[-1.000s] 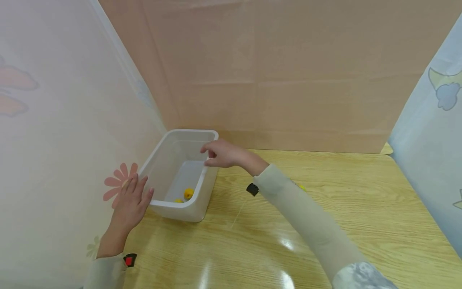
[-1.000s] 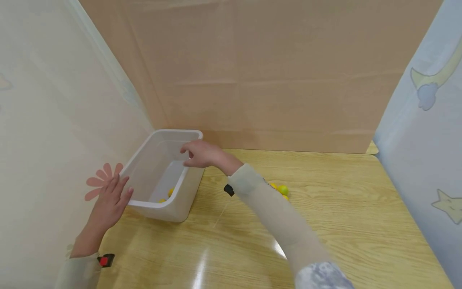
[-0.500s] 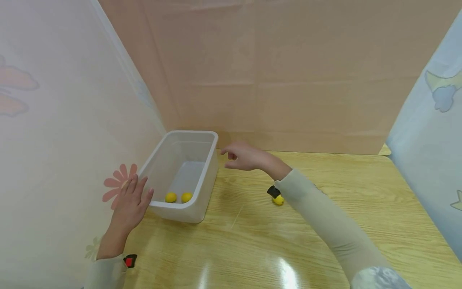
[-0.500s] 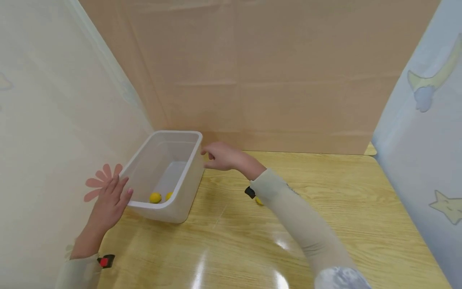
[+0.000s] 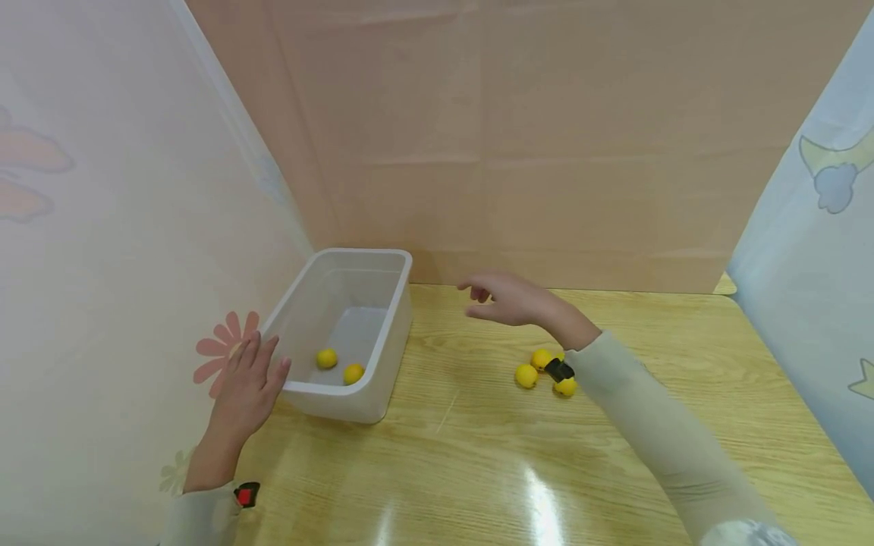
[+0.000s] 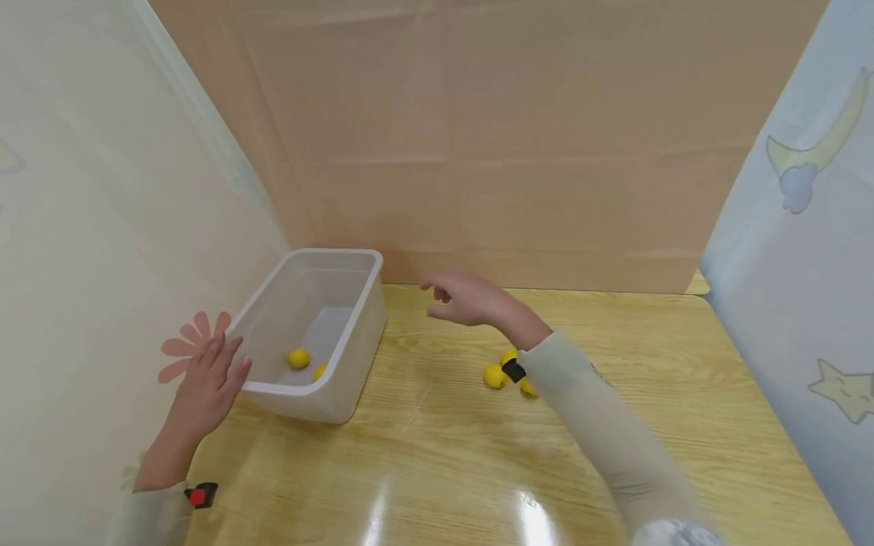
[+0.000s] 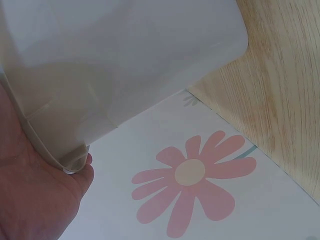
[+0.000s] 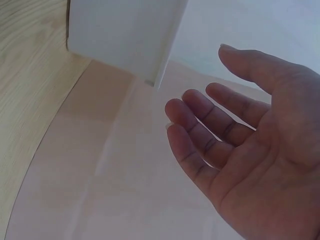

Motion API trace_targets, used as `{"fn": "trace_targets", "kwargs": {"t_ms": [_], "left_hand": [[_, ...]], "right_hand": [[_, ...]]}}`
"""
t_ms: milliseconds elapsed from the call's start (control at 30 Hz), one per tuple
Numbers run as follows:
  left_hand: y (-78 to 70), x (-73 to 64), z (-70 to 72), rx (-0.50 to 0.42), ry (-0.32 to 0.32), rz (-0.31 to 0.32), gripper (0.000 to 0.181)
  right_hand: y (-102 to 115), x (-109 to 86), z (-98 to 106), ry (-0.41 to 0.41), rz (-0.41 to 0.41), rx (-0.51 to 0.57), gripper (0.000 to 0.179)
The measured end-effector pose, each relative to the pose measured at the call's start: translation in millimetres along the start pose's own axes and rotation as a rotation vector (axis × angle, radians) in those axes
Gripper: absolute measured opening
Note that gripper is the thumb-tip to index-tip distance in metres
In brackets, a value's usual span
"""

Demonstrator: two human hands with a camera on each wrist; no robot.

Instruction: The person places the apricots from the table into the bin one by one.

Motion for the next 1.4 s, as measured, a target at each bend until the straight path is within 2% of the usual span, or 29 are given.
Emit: {"fn": "trace_targets", "kwargs": {"t_ms": [300,700,867,1400], "left_hand": [[0.2,0.0,-1.6,-0.006,0.000,0.018,0.063],[0.5,5.2,-4.8,-0.005,-0.013,-0.004,0.062],[2.0,5.2,-5.1,-0.018,-0.007,0.008,0.063],[0.1,4.9,-4.1,-0.018,0.005,0.020,0.062]], "right_hand": [[-34,-20.7,4,-0.049,0.002,0.021,0.047],[-87,-51.4,4,-0.084,-0.048,0.079,0.046],[-104,-63.1,1,-0.087,-0.082,0.107,0.047],[-159,-91.9,-28,-0.044,-0.177,0.119,0.054]]}}
Point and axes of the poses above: each hand's wrist, its own x-axis towards the middle knuckle, its own z-axis out of the back of the hand, y = z × x, the point moved 4 cm from there along x, towards the middle knuckle, and after that the axes turned 14 degrees about -z, right-handed, at the moved point
